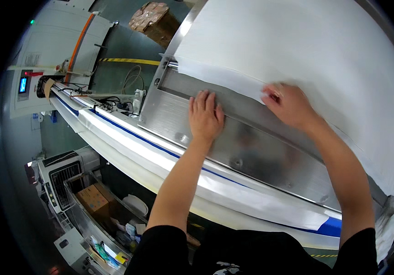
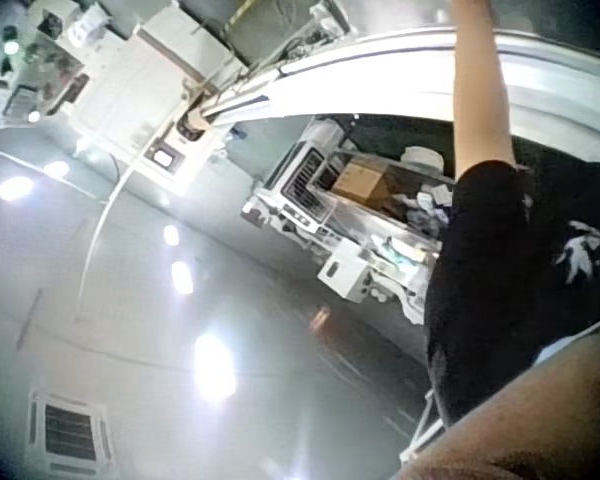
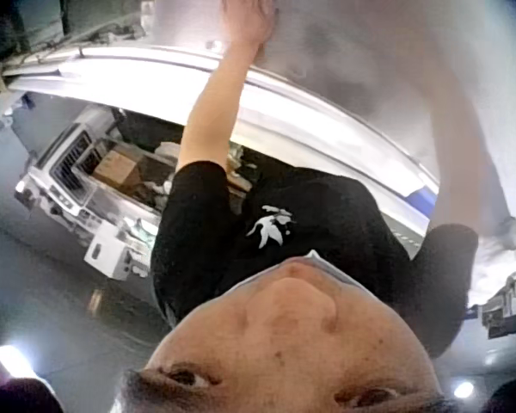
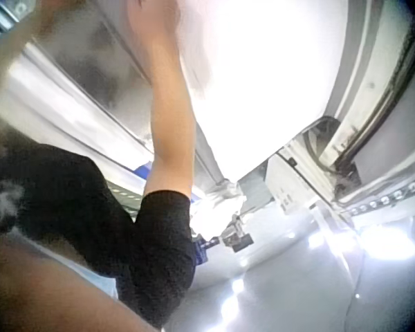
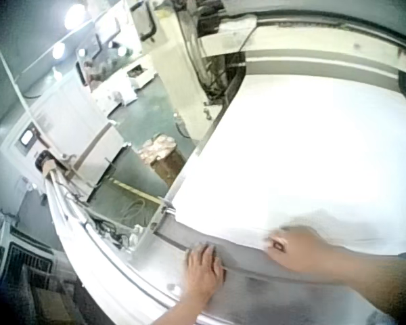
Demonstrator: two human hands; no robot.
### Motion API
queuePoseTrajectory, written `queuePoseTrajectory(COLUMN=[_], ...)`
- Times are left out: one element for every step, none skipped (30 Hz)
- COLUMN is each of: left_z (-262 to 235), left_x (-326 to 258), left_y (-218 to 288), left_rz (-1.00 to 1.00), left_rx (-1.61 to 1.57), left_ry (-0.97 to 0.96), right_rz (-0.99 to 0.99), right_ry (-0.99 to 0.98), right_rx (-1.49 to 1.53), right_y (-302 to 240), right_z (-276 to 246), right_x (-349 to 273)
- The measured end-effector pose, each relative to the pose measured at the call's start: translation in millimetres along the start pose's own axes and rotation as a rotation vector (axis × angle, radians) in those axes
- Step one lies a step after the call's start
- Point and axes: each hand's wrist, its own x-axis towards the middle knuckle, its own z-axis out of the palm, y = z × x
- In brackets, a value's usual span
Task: The person repeatedly folds a large white sheet of paper in half on a metal workbench, aligning edges and creasing the fold. The person then moves to a nearby table and cuts a piece of yellow tape with scissors.
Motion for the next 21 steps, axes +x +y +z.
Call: queuePoseTrajectory(left_z=[1.7,3.6,3.1,2.4,4.0,7.0,9.5,8.7,8.5,7.4,7.0,7.1,7.4,8.0,8.6,8.5,8.3,8.3,8.2,8.2,8.0], left_x=[1.6,1.6,2.4,6.3,7.6,8.9,7.7,6.2,5.5,4.5,4.2,3.9,5.0,5.4,5.4,5.9,6.3,6.4,7.4,8.0,8.4], left_y=[-3.1,2.3,2.2,3.6,3.0,-4.6,-7.1,-9.5,-10.6,-12.4,-13.3,-13.4,-14.4,-15.3,-15.6,-16.2,-16.3,-15.9,-15.5,-15.6,-16.1], left_rz=[-0.006,-0.019,-0.022,-0.022,-0.027,-0.024,-0.033,-0.039,-0.042,-0.046,-0.053,-0.059,-0.06,-0.056,-0.052,-0.049,-0.048,-0.047,-0.045,-0.053,-0.061], left_rx=[-0.021,-0.048,-0.066,-0.088,-0.097,-0.104,-0.112,-0.109,-0.11,-0.107,-0.111,-0.116,-0.121,-0.125,-0.128,-0.13,-0.132,-0.134,-0.136,-0.163,-0.19], left_ry=[0.007,0.01,0.016,0.002,-0.001,-0.003,-0.009,-0.019,-0.03,-0.041,-0.047,-0.053,-0.056,-0.056,-0.056,-0.054,-0.053,-0.051,-0.047,-0.045,-0.044], right_rz=[-0.016,-0.028,-0.086,-0.135,-0.14,-0.145,-0.147,-0.153,-0.155,-0.139,-0.127,-0.113,-0.099,-0.094,-0.09,-0.087,-0.088,-0.089,-0.091,-0.097,-0.103], right_ry=[0.011,0.014,0.054,0.098,0.117,0.145,0.128,0.109,0.094,0.077,0.058,0.04,0.029,0.04,0.051,0.062,0.071,0.081,0.093,0.119,0.144], right_rx=[0.024,0.045,0.074,0.098,0.101,0.106,0.076,0.05,0.021,-0.028,-0.021,-0.015,-0.01,-0.026,-0.042,-0.057,-0.055,-0.053,-0.052,-0.068,-0.084], right_y=[-13.0,-20.0,-22.0,-20.7,-22.7,-26.3,-27.7,-32.2,-35.0,-38.6,-39.9,-40.3,-39.3,-38.4,-37.4,-37.6,-37.3,-36.7,-35.8,-34.3,-32.5], right_z=[11.6,16.5,28.8,39.8,48.2,59.6,66.2,68.9,70.3,72.9,73.7,73.8,74.1,75.3,76.5,76.7,76.6,76.9,75.9,76.5,78.4], right_x=[36.8,67.1,97.9,125.7,149.9,172.2,187.1,199.2,208.1,214.6,217.3,218.9,221.0,222.1,222.7,223.7,223.0,221.1,220.0,219.5,218.7])
